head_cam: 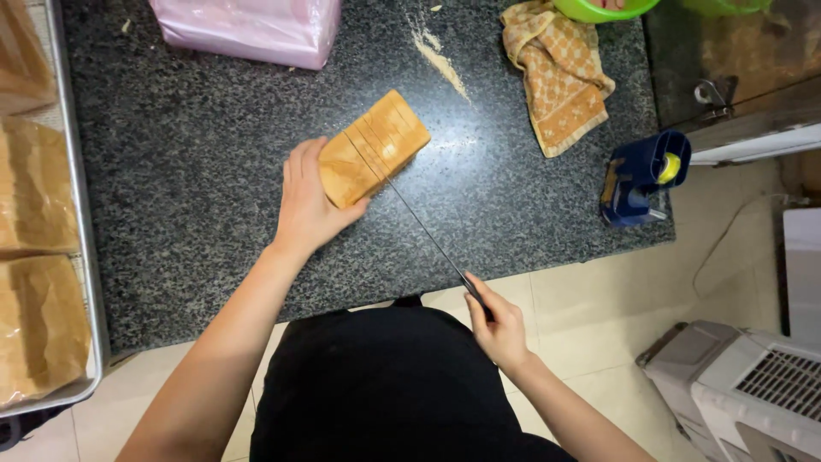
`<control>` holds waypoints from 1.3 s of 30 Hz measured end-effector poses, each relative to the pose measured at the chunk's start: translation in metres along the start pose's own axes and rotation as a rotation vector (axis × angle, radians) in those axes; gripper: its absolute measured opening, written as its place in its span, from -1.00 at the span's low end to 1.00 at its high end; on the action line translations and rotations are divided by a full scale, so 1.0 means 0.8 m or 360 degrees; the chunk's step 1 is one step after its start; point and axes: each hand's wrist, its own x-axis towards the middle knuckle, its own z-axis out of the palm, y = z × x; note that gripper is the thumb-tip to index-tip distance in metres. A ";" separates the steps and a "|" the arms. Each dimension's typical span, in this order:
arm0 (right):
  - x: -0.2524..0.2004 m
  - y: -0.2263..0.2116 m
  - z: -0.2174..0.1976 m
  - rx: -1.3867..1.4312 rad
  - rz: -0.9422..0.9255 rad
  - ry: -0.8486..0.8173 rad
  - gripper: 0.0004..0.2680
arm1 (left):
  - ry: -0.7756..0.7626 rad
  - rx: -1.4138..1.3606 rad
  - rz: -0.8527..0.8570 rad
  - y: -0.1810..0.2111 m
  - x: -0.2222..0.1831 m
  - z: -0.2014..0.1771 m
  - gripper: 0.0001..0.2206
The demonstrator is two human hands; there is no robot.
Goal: The person slices a loaf of bread into pieces using a knife, places one piece into a plastic bag, and seals the bag with tape.
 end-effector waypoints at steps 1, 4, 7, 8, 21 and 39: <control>0.013 -0.013 0.005 0.0002 -0.0006 -0.0004 -0.76 | 0.0005 0.0004 -0.0003 0.001 0.000 0.000 -0.05; 0.046 -0.052 0.018 0.0060 -0.0231 0.0056 -0.76 | 0.0002 0.0000 -0.0078 0.007 -0.001 0.000 -0.06; 0.068 -0.074 0.029 -0.0028 -0.0079 -0.0022 -0.75 | 0.0014 0.0031 -0.0141 0.010 0.004 0.003 -0.07; 0.069 -0.074 0.031 -0.0061 -0.0020 -0.0051 -0.75 | 0.0022 0.0041 -0.0136 0.009 0.003 0.006 -0.08; 0.071 -0.086 0.024 -0.0144 0.0273 -0.0234 -0.74 | 0.0021 0.0016 -0.0194 0.008 0.005 0.010 -0.11; 0.051 -0.079 0.013 -0.0166 0.0255 -0.0248 -0.74 | 0.0002 -0.0044 -0.0245 0.008 0.005 0.010 -0.12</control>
